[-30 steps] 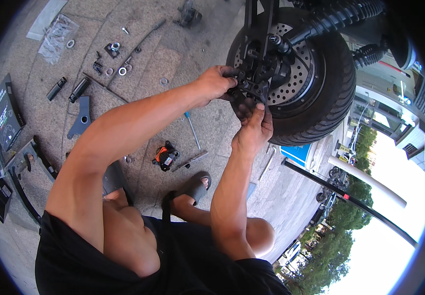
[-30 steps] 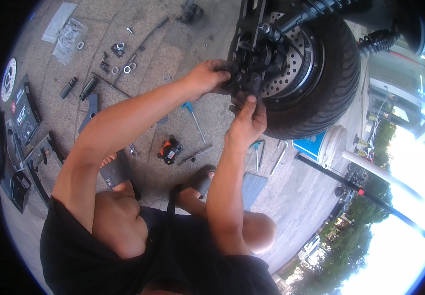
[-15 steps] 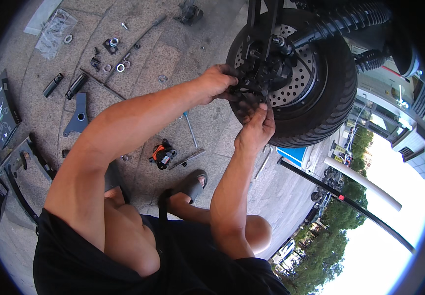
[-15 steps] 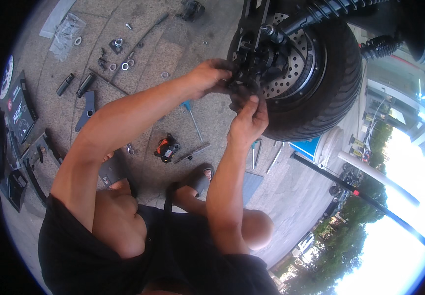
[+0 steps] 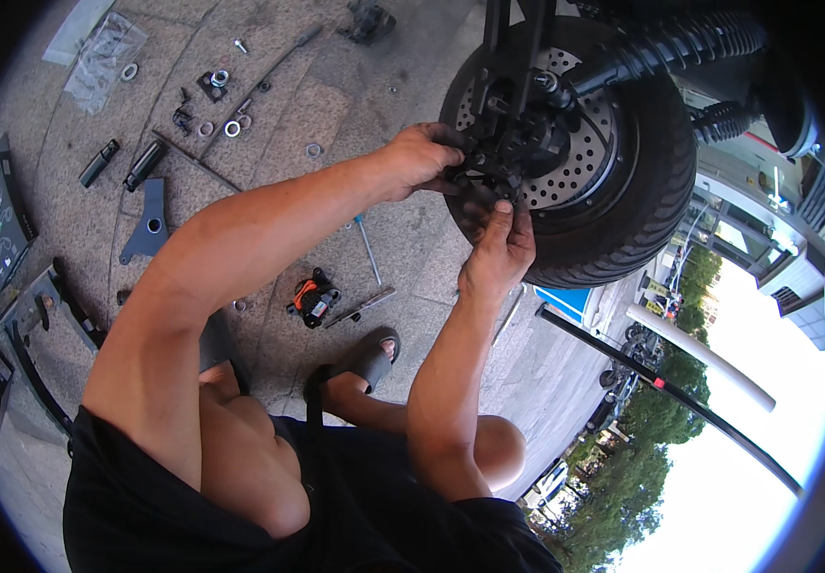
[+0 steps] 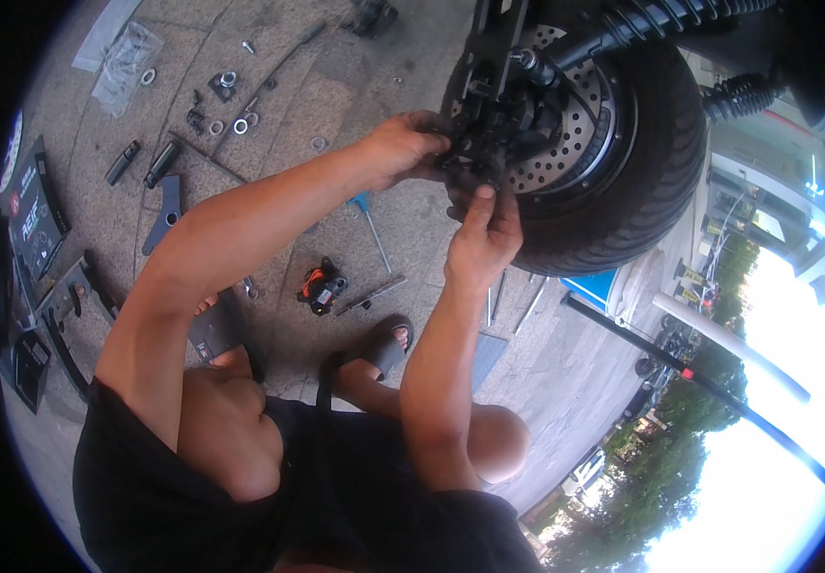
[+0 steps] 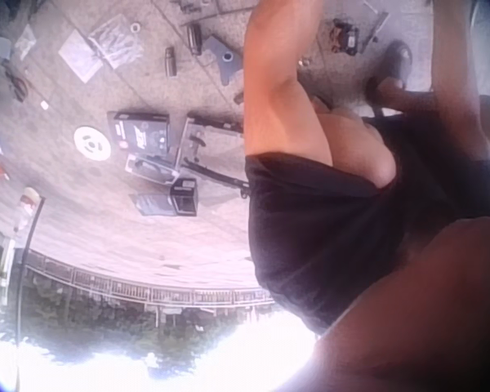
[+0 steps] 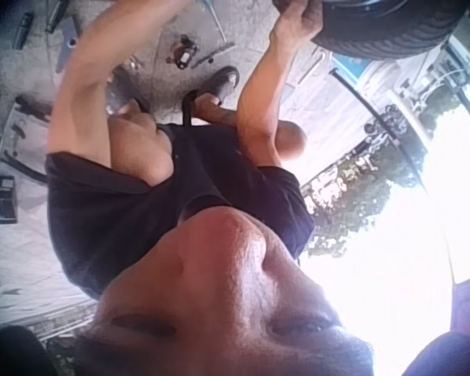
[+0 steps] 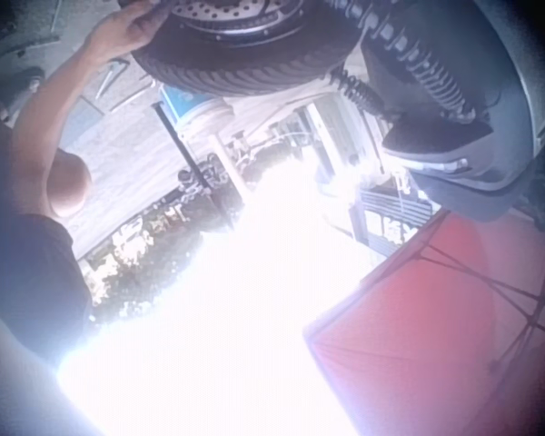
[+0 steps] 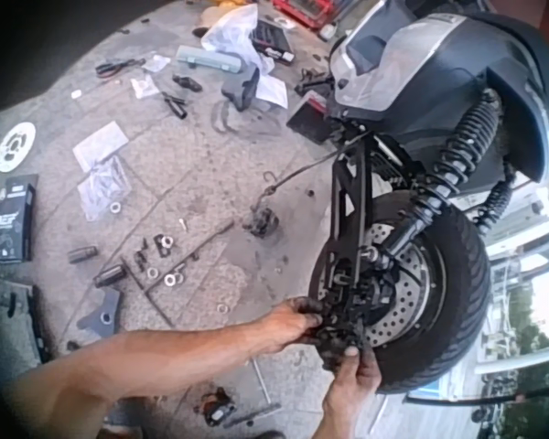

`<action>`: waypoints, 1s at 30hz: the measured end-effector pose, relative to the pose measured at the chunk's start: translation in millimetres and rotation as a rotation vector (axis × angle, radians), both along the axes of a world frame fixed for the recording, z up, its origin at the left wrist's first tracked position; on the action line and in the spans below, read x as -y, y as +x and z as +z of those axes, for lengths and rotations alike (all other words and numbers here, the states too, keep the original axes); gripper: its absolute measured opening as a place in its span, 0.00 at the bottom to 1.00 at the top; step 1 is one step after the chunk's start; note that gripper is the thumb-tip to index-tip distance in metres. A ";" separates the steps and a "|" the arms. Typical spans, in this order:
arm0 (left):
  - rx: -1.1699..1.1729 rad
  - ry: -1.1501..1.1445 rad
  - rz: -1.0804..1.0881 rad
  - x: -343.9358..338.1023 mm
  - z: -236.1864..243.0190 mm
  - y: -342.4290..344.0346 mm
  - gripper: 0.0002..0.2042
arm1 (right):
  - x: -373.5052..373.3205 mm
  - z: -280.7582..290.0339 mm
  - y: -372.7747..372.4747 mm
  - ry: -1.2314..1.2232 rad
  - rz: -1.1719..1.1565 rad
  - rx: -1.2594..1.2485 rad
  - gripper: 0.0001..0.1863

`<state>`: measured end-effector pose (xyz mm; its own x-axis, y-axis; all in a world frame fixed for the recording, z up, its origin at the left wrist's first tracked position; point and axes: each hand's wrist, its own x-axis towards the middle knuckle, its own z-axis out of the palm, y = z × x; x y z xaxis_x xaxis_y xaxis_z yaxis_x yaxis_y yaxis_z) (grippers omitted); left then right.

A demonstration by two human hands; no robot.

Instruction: The person is working on the rear brake assembly of a motorcycle. They repeatedly remove and reattach the brake caliper, using a wrench to loosen and tighten bolts, and a hammer to tap the caliper into place. The person also handles the brake disc and various tools scattered on the ground.

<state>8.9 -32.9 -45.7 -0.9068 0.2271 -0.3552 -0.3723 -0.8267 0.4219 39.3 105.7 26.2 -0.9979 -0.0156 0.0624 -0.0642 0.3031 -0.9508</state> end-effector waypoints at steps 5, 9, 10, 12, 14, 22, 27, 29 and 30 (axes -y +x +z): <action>-0.015 0.007 0.008 0.5 0.4 0.6 0.17 | 0.7 0.0 1.4 0.011 -0.027 -0.006 0.15; -0.016 0.001 0.002 1.7 0.0 1.1 0.17 | 2.5 -0.2 5.2 0.024 -0.060 0.000 0.15; -0.023 0.006 0.004 2.0 -0.1 1.3 0.17 | 3.3 -1.0 6.1 0.018 -0.071 -0.006 0.15; -0.015 0.006 0.001 2.0 0.3 1.8 0.18 | 4.4 -2.2 7.5 0.013 -0.092 -0.018 0.15; 0.000 0.006 0.017 1.2 1.5 2.4 0.16 | 5.0 -3.0 8.1 0.011 -0.103 -0.030 0.15; -0.006 0.044 0.024 -4.7 5.0 2.9 0.16 | 10.3 -0.9 11.3 0.062 -0.153 -0.132 0.20; -0.023 0.068 0.019 -6.0 2.7 2.4 0.16 | 12.6 0.2 12.0 0.106 -0.137 -0.155 0.21; -0.031 0.062 0.012 -6.1 2.2 3.0 0.16 | 11.6 -1.8 11.8 0.081 -0.146 -0.162 0.21; -0.033 0.058 0.008 -6.0 2.1 3.6 0.16 | 10.4 -2.8 12.3 0.083 -0.150 -0.172 0.21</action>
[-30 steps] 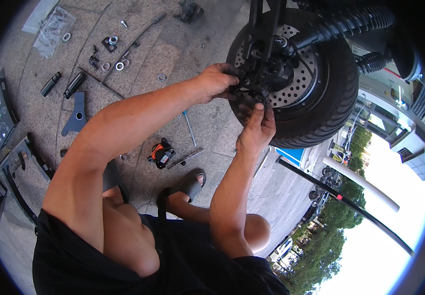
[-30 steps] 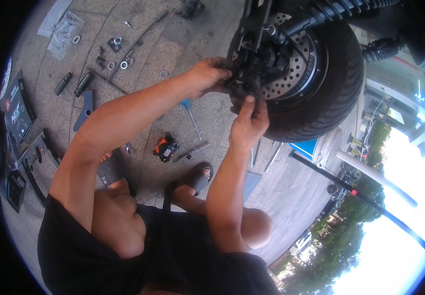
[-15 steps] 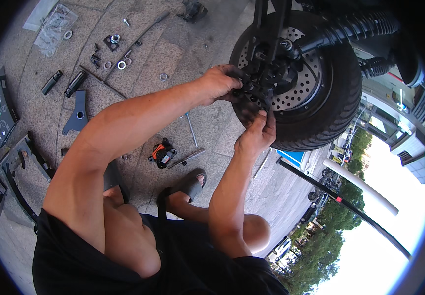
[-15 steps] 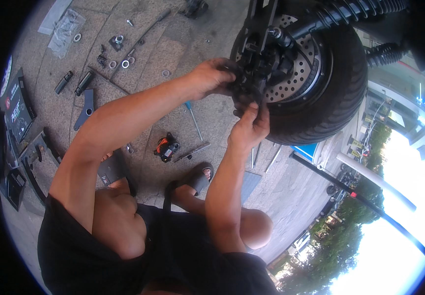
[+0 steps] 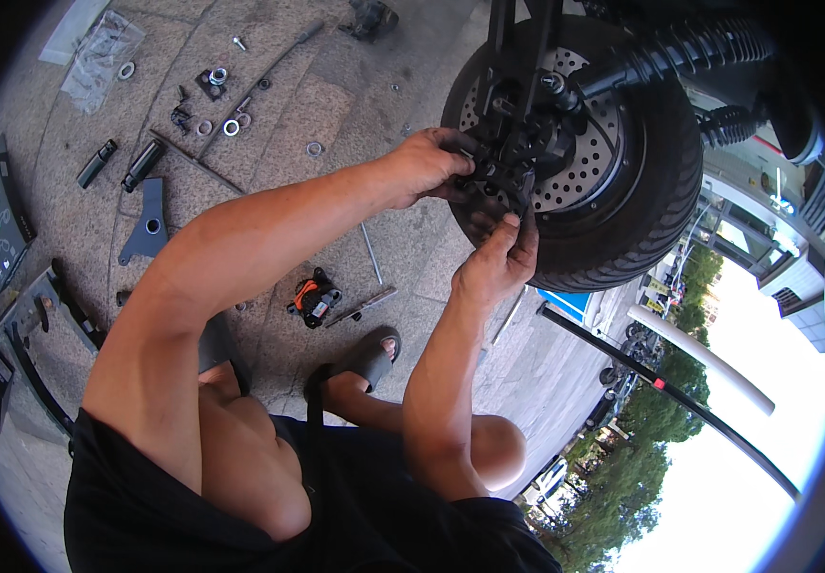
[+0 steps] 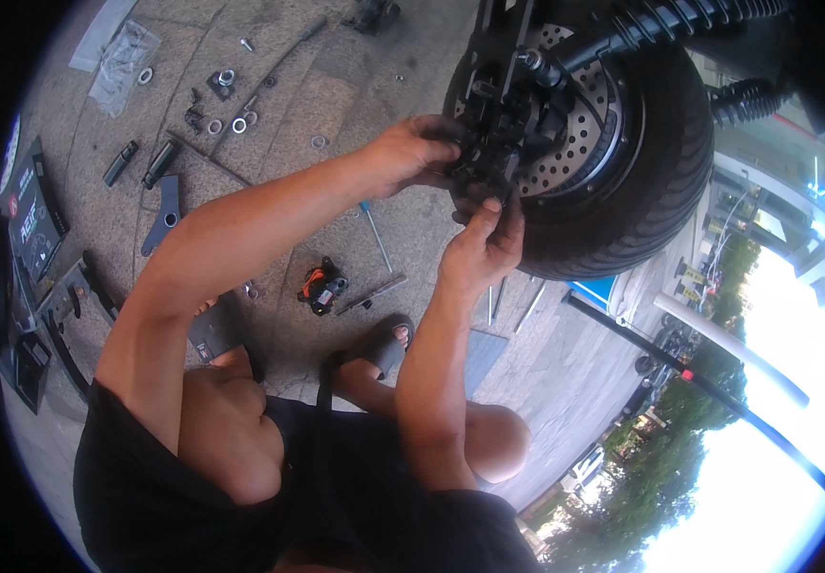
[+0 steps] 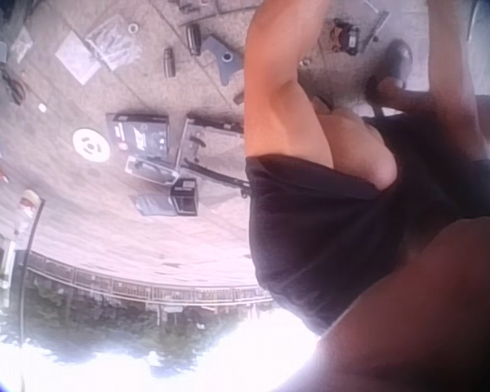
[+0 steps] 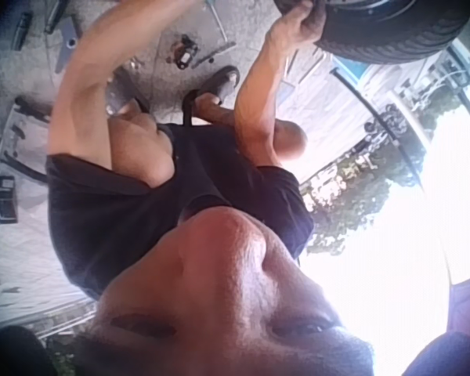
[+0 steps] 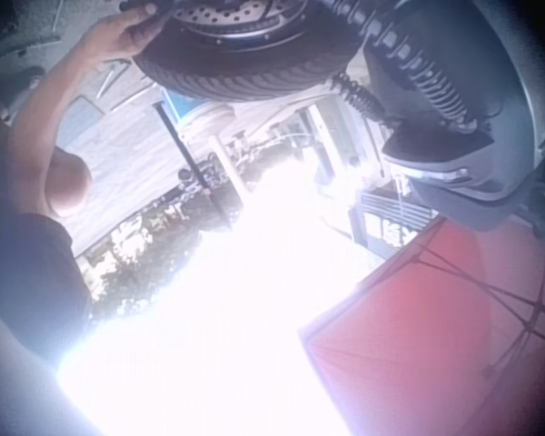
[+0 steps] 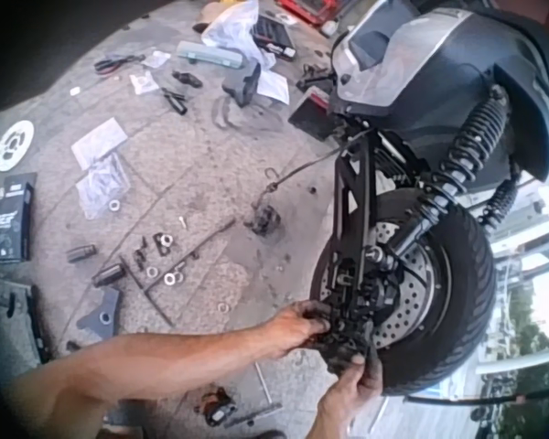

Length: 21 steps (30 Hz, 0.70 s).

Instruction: The person is working on the rear brake assembly of a motorcycle. They repeatedly remove and reattach the brake caliper, using a wrench to loosen and tighten bolts, and a hammer to tap the caliper into place. The person also handles the brake disc and various tools scattered on the ground.

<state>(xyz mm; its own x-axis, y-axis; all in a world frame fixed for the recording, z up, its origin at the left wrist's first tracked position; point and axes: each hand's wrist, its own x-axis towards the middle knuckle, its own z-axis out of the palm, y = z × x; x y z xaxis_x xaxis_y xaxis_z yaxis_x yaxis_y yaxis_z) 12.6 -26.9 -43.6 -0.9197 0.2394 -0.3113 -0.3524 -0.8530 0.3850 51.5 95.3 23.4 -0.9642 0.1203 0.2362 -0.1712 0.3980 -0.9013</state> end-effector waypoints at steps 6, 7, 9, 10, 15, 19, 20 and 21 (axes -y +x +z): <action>0.016 0.049 0.020 4.3 0.4 6.2 0.15 | -2.9 -3.7 0.9 -0.022 -0.025 -0.056 0.19; 0.005 0.050 0.025 4.9 0.8 7.3 0.14 | -1.8 -2.9 1.5 -0.011 -0.039 -0.062 0.17; 0.001 0.056 0.041 5.8 2.0 9.7 0.14 | 2.3 -1.1 2.9 -0.001 -0.041 -0.074 0.15; 0.000 0.064 0.049 6.0 2.7 11.2 0.14 | 4.9 -0.2 3.8 -0.002 -0.031 -0.080 0.15; -0.014 0.038 0.124 8.5 8.1 11.3 0.13 | 12.5 5.7 -2.0 -0.014 -0.001 -0.085 0.14; 0.023 -0.018 0.109 11.5 12.8 4.4 0.16 | 14.1 7.8 -11.8 -0.044 0.000 -0.071 0.13; 0.014 -0.019 0.081 13.1 13.1 3.2 0.19 | 14.6 8.3 -13.5 -0.054 0.014 -0.075 0.13; 0.006 -0.019 0.051 14.3 13.2 2.6 0.23 | 14.9 9.4 -14.7 -0.046 0.017 -0.081 0.13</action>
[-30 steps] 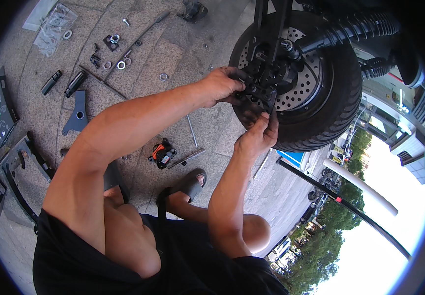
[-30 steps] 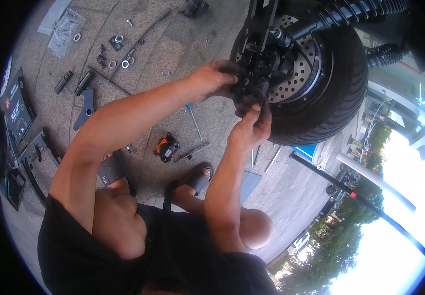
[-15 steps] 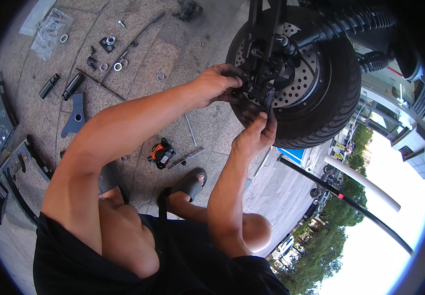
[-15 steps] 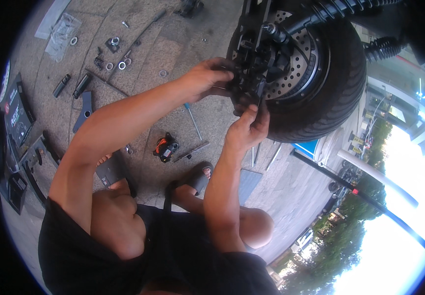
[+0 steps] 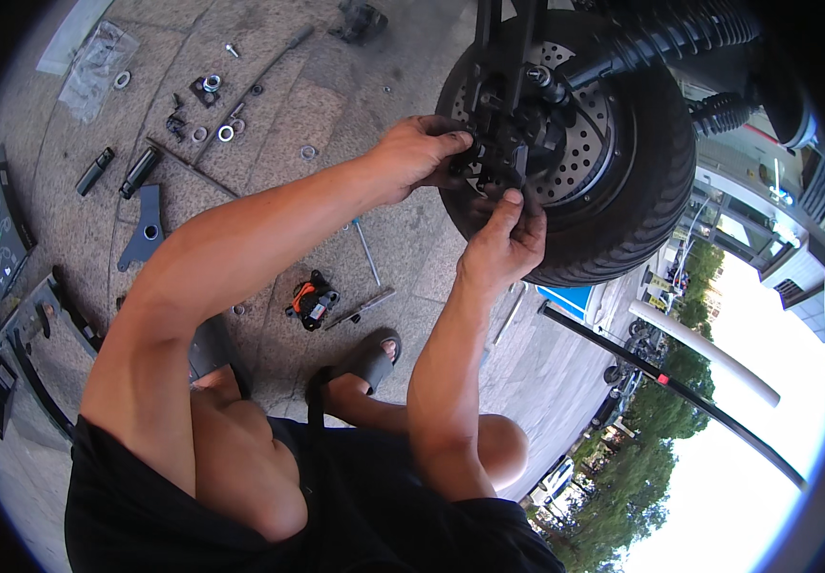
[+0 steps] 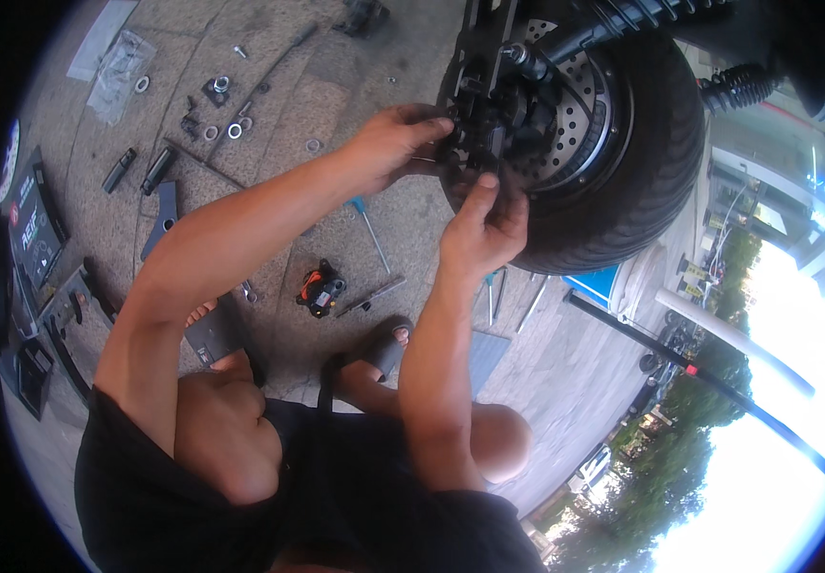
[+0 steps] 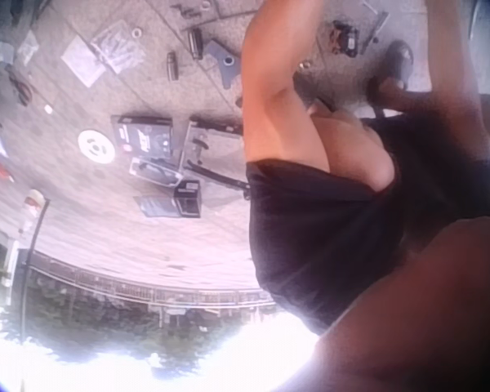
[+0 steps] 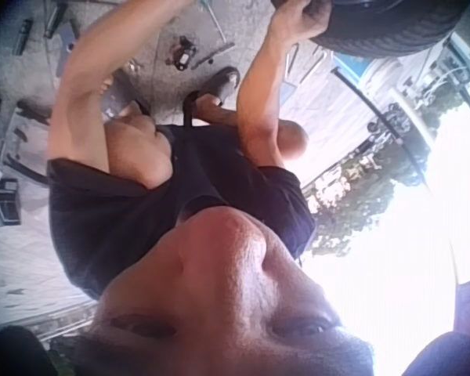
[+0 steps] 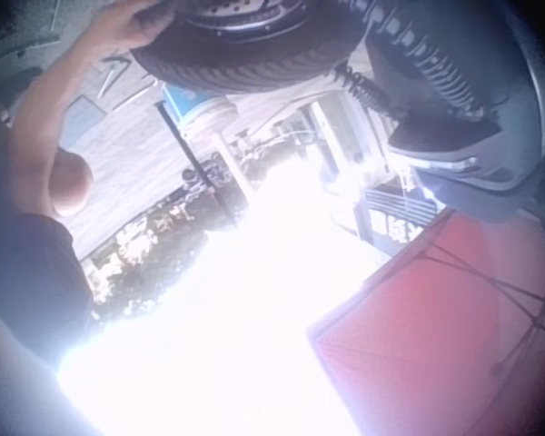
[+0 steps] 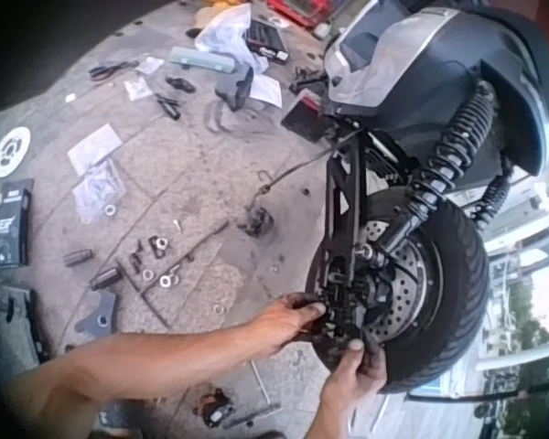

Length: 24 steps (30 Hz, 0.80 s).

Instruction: The person is working on the rear brake assembly of a motorcycle. They repeatedly remove and reattach the brake caliper, using a wrench to loosen and tighten bolts, and a hammer to tap the caliper into place. The person also handles the brake disc and various tools scattered on the ground.

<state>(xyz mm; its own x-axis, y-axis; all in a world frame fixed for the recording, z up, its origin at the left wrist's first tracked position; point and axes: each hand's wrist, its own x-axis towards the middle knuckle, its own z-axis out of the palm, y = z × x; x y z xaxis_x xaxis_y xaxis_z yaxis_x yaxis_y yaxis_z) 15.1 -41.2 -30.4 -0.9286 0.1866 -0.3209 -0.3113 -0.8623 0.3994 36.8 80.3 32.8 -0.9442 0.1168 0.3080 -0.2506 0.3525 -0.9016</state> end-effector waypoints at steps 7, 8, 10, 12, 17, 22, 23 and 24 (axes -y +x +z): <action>0.039 0.097 -0.035 2.8 0.0 -0.7 0.15 | 1.8 8.7 -1.9 0.044 -0.042 0.023 0.14; 0.037 0.101 -0.036 3.3 -0.5 -0.6 0.16 | 1.2 9.2 -1.4 0.053 -0.041 0.024 0.14; 0.034 0.119 -0.043 4.0 -1.5 -0.8 0.16 | -1.0 9.6 0.3 0.085 -0.058 0.038 0.15; 0.022 0.149 -0.052 5.0 -3.4 -0.7 0.17 | -3.7 9.4 1.4 0.101 -0.070 0.044 0.16; 0.010 0.272 -0.065 1.4 -9.3 1.3 0.27 | -13.0 16.1 6.9 0.166 -0.059 0.075 0.21; 0.030 0.371 -0.048 -5.3 -12.7 0.9 0.21 | -16.3 19.0 6.8 0.308 -0.083 0.008 0.24; 0.031 0.373 -0.051 -5.7 -12.8 0.2 0.21 | -17.0 19.4 7.2 0.309 -0.085 0.012 0.24; 0.048 0.369 -0.066 -5.8 -12.8 -0.6 0.21 | -18.0 20.1 7.7 0.303 -0.088 0.021 0.24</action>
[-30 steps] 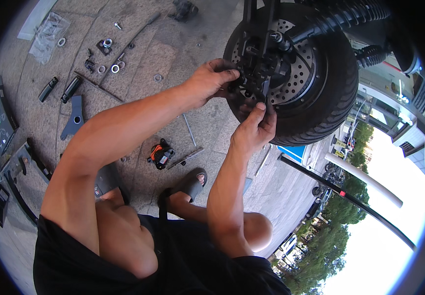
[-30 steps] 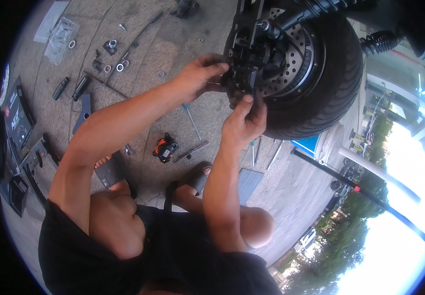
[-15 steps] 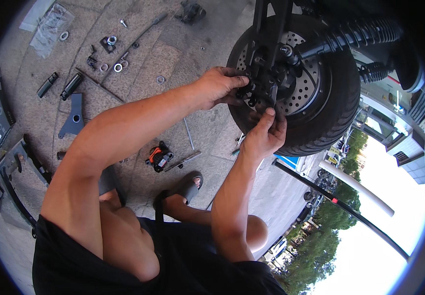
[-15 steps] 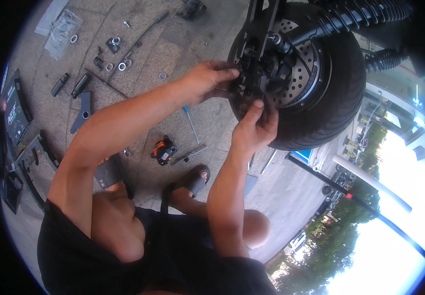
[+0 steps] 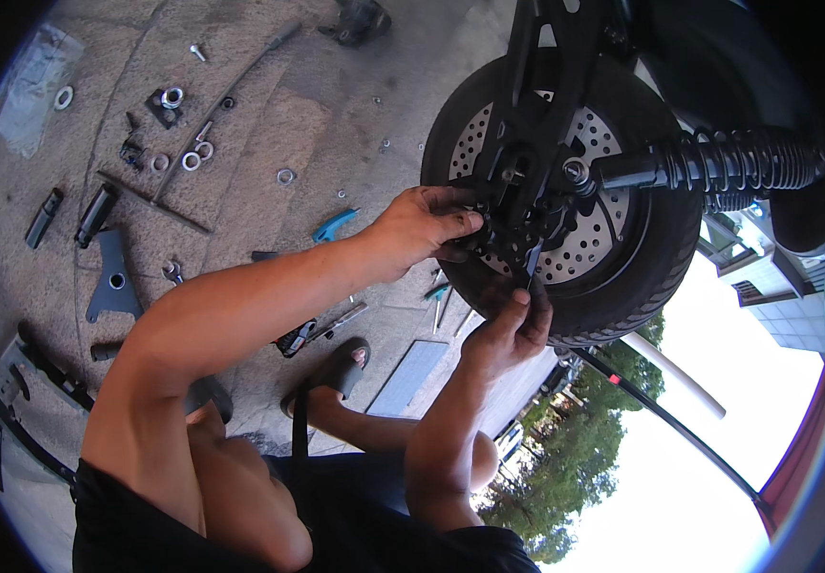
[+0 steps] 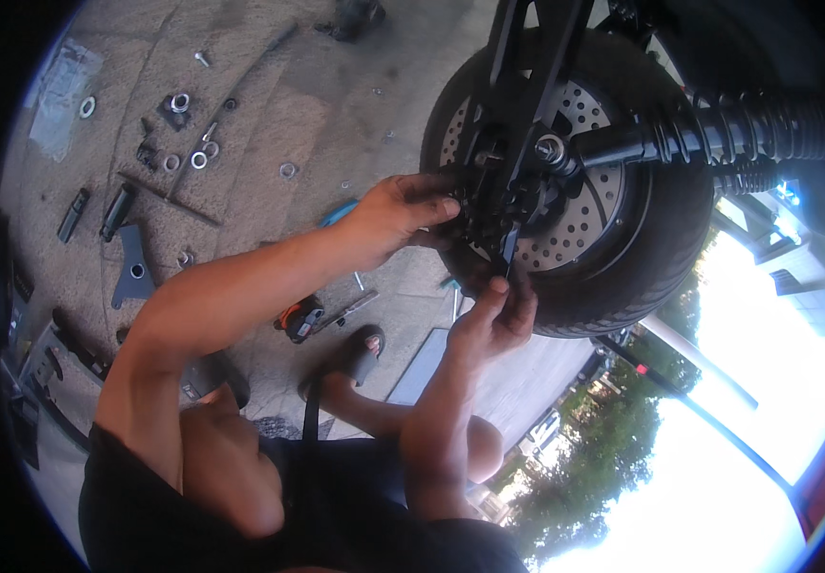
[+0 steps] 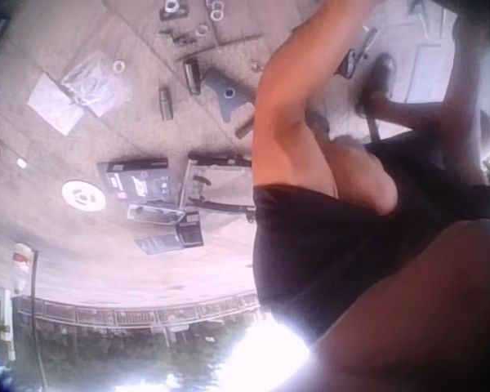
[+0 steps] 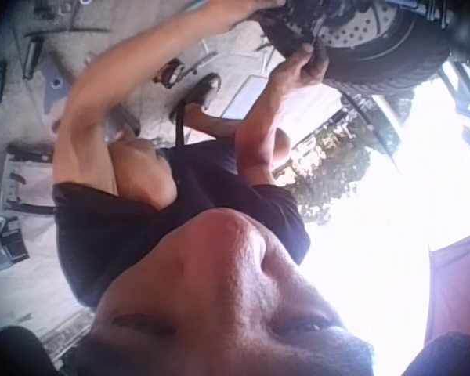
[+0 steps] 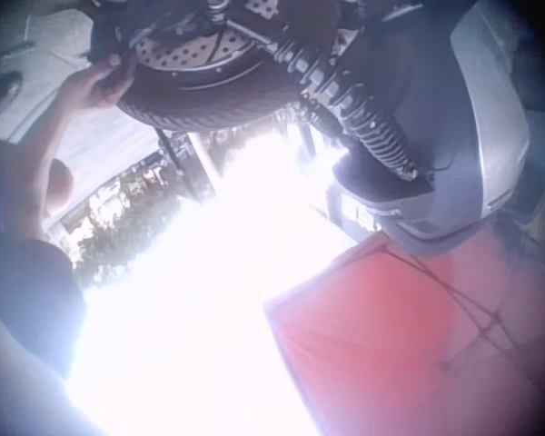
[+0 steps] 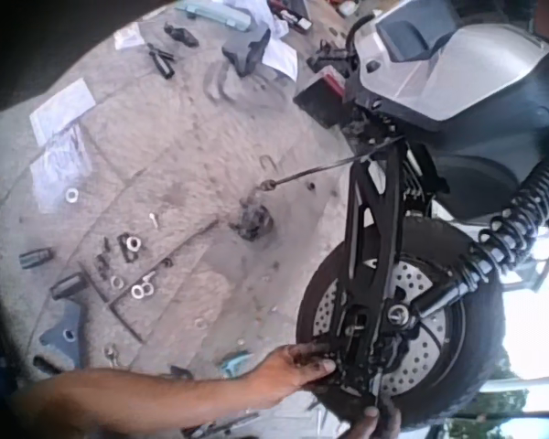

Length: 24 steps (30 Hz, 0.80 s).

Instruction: The person is working on the rear brake assembly of a motorcycle. They repeatedly remove and reattach the brake caliper, using a wrench to loosen and tighten bolts, and a hammer to tap the caliper into place. The person also handles the brake disc and various tools scattered on the ground.

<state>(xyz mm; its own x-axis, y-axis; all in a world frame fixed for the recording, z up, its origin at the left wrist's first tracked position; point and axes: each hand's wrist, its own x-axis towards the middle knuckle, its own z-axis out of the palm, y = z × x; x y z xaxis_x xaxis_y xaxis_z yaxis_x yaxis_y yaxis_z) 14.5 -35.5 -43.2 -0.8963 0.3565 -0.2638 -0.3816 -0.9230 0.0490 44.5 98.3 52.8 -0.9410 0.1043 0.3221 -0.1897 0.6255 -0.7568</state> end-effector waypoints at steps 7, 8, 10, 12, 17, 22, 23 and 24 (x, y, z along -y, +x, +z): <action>0.027 0.016 -0.017 6.2 1.3 -7.9 0.18 | -2.5 -1.2 -4.6 0.083 -0.041 -0.037 0.19; 0.013 0.020 -0.014 6.7 1.6 -8.5 0.18 | -1.7 -2.0 -6.4 0.100 -0.032 -0.070 0.16; 0.017 -0.001 -0.019 7.9 2.3 -8.8 0.18 | 0.4 0.2 -7.1 0.098 -0.045 -0.053 0.16; 0.024 0.009 -0.016 8.5 3.5 -7.5 0.18 | 3.3 -0.2 -8.8 0.082 -0.059 -0.064 0.15; 0.025 0.015 -0.037 10.1 5.1 -7.7 0.20 | 6.3 4.0 -13.1 0.148 -0.038 -0.066 0.14; 0.030 -0.035 -0.030 11.3 6.5 -7.4 0.22 | 5.8 5.2 -9.4 0.168 -0.018 -0.070 0.18; 0.024 -0.062 -0.040 11.9 6.0 -7.4 0.22 | 6.0 6.6 -6.4 0.132 -0.022 -0.031 0.19; 0.006 -0.061 -0.052 12.4 5.3 -7.4 0.25 | 6.4 7.5 -3.7 0.095 -0.024 0.006 0.21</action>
